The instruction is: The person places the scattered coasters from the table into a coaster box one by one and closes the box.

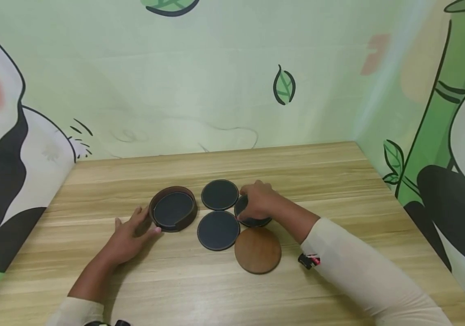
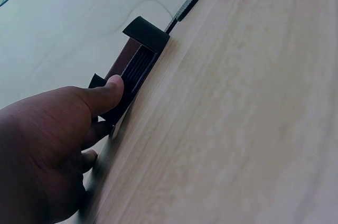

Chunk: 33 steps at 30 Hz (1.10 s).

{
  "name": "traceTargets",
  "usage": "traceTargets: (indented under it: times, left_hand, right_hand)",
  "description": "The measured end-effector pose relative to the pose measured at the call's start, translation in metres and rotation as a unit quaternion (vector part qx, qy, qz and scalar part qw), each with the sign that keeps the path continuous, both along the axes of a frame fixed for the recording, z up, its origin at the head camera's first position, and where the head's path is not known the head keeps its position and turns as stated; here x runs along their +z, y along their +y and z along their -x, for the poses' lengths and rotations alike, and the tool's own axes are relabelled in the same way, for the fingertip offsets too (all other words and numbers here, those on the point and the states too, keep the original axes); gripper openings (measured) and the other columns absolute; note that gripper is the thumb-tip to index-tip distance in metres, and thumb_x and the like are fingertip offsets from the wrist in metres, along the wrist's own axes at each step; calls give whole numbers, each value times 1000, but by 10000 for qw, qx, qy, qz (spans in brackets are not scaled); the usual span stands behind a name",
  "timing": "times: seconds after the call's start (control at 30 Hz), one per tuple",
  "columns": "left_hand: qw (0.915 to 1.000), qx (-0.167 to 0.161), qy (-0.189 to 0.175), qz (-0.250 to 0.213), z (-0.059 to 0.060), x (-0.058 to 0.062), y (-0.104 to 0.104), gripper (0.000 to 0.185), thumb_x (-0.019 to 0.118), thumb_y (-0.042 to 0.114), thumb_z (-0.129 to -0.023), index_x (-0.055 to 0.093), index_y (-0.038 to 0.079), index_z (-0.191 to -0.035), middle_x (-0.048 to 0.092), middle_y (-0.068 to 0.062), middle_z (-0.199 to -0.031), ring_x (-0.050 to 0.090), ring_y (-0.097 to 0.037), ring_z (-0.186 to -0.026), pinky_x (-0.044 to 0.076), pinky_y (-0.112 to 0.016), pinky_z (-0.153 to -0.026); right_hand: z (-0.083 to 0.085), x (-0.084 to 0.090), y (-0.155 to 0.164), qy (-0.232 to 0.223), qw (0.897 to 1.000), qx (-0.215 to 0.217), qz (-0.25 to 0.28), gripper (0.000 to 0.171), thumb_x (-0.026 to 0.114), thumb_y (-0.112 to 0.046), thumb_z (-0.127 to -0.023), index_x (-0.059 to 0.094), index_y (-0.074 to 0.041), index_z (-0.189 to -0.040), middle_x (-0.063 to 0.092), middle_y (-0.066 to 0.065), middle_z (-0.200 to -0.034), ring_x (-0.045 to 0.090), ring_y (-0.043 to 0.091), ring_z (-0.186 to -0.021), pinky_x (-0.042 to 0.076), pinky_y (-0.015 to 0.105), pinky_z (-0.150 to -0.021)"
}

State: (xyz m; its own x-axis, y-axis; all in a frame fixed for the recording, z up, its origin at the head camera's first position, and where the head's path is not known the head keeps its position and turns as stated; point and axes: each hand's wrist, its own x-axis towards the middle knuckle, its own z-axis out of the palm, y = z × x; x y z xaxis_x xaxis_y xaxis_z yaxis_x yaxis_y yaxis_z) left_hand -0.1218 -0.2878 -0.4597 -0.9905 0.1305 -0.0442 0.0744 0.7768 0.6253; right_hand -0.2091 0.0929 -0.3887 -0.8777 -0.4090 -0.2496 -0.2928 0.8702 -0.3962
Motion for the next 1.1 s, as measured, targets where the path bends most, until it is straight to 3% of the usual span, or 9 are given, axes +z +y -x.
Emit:
traceTargets:
  times: [0.27, 0.5, 1.1]
  left_hand:
    - [10000, -32, 25, 2, 1, 0, 0, 85, 69, 43, -107, 30, 8, -173, 31, -28, -176, 15, -54, -168, -13, -87, -124]
    - [10000, -26, 26, -10, 1, -1, -1, 85, 70, 42, -107, 30, 8, -173, 32, -28, -176, 15, -54, -168, -12, -88, -123]
    - [10000, -16, 32, -9, 0, 1, 0, 85, 70, 43, -107, 30, 7, -173, 33, -28, -175, 16, -54, -168, -12, -88, -123]
  right_hand:
    - [-2, -2, 0, -14, 9992, 272, -307, 80, 95, -35, -83, 65, -5, -150, 73, 23, -137, 67, 37, -128, 58, 48, -108]
    - [-4, -8, -4, 196, 9956, 473, -787, 73, 95, -40, -84, 71, -10, -145, 73, 21, -141, 63, 43, -140, 58, 52, -112]
    - [-8, -12, -7, 355, 9964, 321, -702, 71, 96, -31, -83, 71, -7, -144, 75, 20, -138, 71, 36, -127, 61, 47, -106]
